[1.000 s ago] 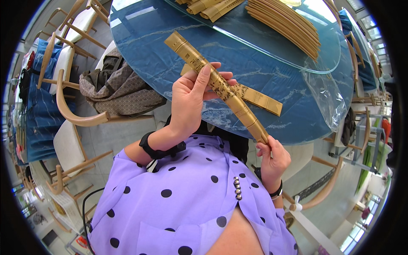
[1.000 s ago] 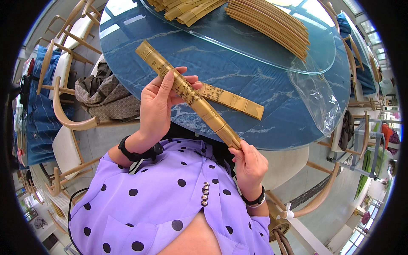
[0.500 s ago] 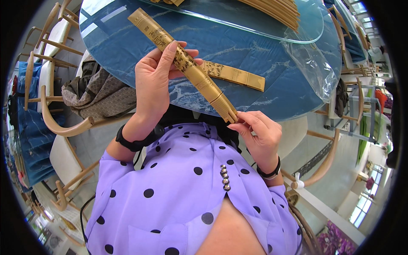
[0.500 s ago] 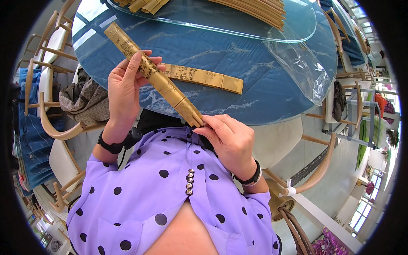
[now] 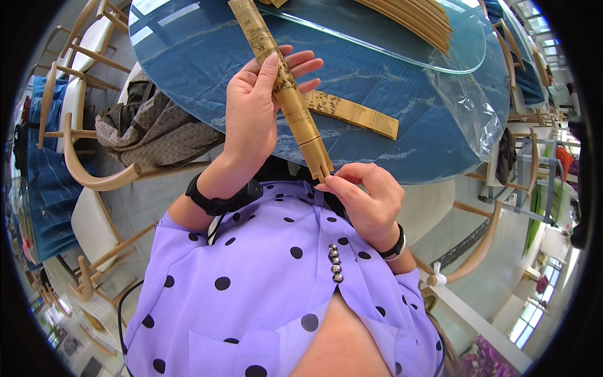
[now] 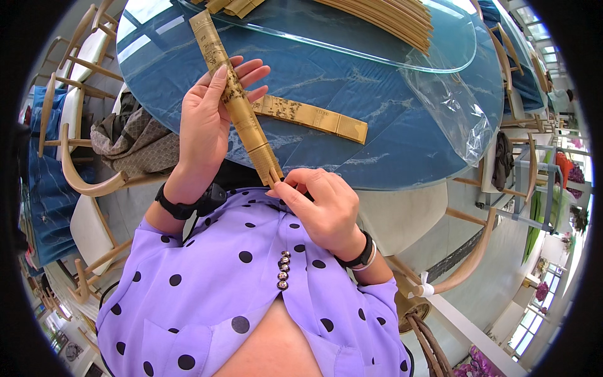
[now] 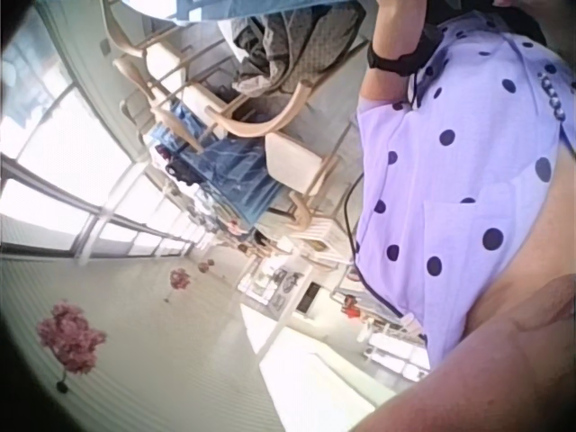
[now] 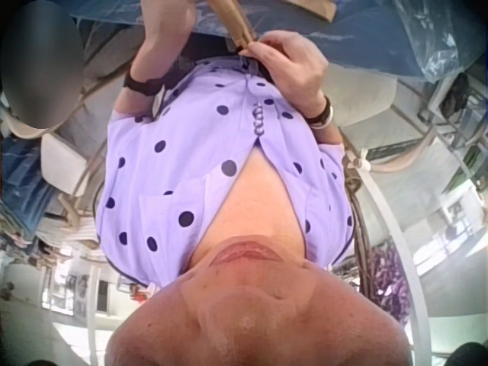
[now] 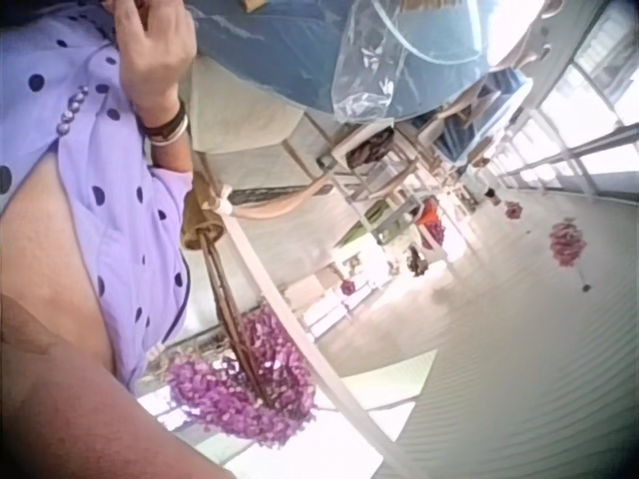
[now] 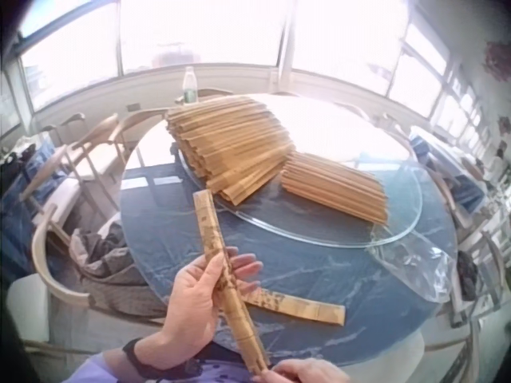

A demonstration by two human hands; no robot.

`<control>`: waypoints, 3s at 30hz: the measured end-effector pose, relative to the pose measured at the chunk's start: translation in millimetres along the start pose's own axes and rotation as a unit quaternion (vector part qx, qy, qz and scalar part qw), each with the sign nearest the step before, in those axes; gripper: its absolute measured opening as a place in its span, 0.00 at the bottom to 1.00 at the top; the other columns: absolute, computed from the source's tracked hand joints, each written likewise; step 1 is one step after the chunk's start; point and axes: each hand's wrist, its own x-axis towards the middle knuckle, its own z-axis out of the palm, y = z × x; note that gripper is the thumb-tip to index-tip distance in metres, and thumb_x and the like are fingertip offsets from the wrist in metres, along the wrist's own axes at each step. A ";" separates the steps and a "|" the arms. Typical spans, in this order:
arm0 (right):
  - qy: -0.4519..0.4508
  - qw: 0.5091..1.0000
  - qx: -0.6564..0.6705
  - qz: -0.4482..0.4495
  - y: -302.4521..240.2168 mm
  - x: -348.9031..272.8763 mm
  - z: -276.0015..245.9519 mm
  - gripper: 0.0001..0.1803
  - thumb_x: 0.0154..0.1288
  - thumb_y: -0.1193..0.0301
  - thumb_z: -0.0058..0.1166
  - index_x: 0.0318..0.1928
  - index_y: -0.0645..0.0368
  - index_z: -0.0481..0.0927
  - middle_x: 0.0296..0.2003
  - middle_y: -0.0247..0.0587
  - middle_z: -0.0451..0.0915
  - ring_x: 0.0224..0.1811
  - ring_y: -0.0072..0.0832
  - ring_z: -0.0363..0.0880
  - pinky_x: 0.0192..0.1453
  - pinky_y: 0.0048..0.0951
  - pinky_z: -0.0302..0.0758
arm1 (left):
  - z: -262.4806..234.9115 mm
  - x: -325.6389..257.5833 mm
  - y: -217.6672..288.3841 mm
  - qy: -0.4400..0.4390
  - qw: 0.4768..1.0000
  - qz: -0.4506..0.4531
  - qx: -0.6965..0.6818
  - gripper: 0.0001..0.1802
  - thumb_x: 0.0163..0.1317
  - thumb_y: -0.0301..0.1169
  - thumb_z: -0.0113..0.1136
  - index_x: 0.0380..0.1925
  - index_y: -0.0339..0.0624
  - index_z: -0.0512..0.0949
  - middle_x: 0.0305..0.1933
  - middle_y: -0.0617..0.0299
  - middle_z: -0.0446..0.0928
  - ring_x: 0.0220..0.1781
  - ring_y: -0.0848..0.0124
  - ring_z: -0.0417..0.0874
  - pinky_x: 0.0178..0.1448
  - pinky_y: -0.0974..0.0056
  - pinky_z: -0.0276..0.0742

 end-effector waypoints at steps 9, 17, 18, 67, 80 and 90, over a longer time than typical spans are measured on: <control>-0.009 1.000 0.008 -0.022 -9.9 9.4 11.2 0.15 0.47 0.68 0.74 0.38 0.55 0.87 0.32 0.33 0.80 0.28 0.27 0.78 0.32 0.28 0.72 | -3.2 0.4 -6.6 0.009 0.999 -0.013 0.034 0.18 0.82 0.34 0.46 0.56 0.30 0.75 0.52 0.44 0.83 0.51 0.58 0.89 0.51 0.59 0.90; -0.043 0.997 0.052 -0.023 -11.1 11.2 17.1 0.13 0.49 0.71 0.70 0.38 0.58 0.87 0.33 0.35 0.82 0.31 0.29 0.82 0.35 0.29 0.77 | -10.4 -6.7 -26.3 0.036 0.996 -0.044 -0.067 0.16 0.83 0.33 0.42 0.58 0.33 0.72 0.38 0.58 0.80 0.29 0.74 0.80 0.35 0.66 0.83; -0.044 0.997 0.057 -0.022 -11.0 11.8 17.3 0.13 0.49 0.72 0.70 0.38 0.58 0.87 0.34 0.35 0.82 0.31 0.30 0.82 0.36 0.29 0.77 | -4.3 -6.8 -22.3 0.057 0.994 -0.067 -0.072 0.16 0.83 0.33 0.42 0.58 0.34 0.71 0.38 0.59 0.79 0.27 0.75 0.77 0.32 0.67 0.78; -0.020 0.999 -0.004 0.048 -0.6 17.2 -33.1 0.12 0.55 0.65 0.74 0.28 0.56 0.83 0.28 0.34 0.79 0.29 0.32 0.79 0.32 0.32 0.74 | -1.8 261.4 178.2 0.020 0.502 0.359 0.787 0.23 0.79 0.38 0.48 0.68 0.43 0.74 0.53 0.45 0.75 0.51 0.47 0.84 0.57 0.50 0.82; -0.019 0.988 -0.106 0.112 35.6 26.8 -84.2 0.11 0.56 0.68 0.72 0.27 0.59 0.82 0.27 0.36 0.77 0.29 0.36 0.78 0.31 0.35 0.74 | -50.0 404.3 166.1 -0.017 0.386 0.240 0.890 0.25 0.80 0.45 0.45 0.71 0.53 0.74 0.62 0.41 0.69 0.71 0.47 0.66 0.79 0.48 0.59; -0.032 0.984 -0.146 0.092 115.1 109.1 -96.4 0.09 0.64 0.67 0.67 0.33 0.59 0.84 0.31 0.40 0.81 0.35 0.40 0.83 0.40 0.39 0.80 | -40.3 300.8 187.3 -0.012 0.419 0.429 0.800 0.24 0.77 0.41 0.54 0.66 0.42 0.77 0.59 0.51 0.76 0.62 0.54 0.73 0.70 0.51 0.68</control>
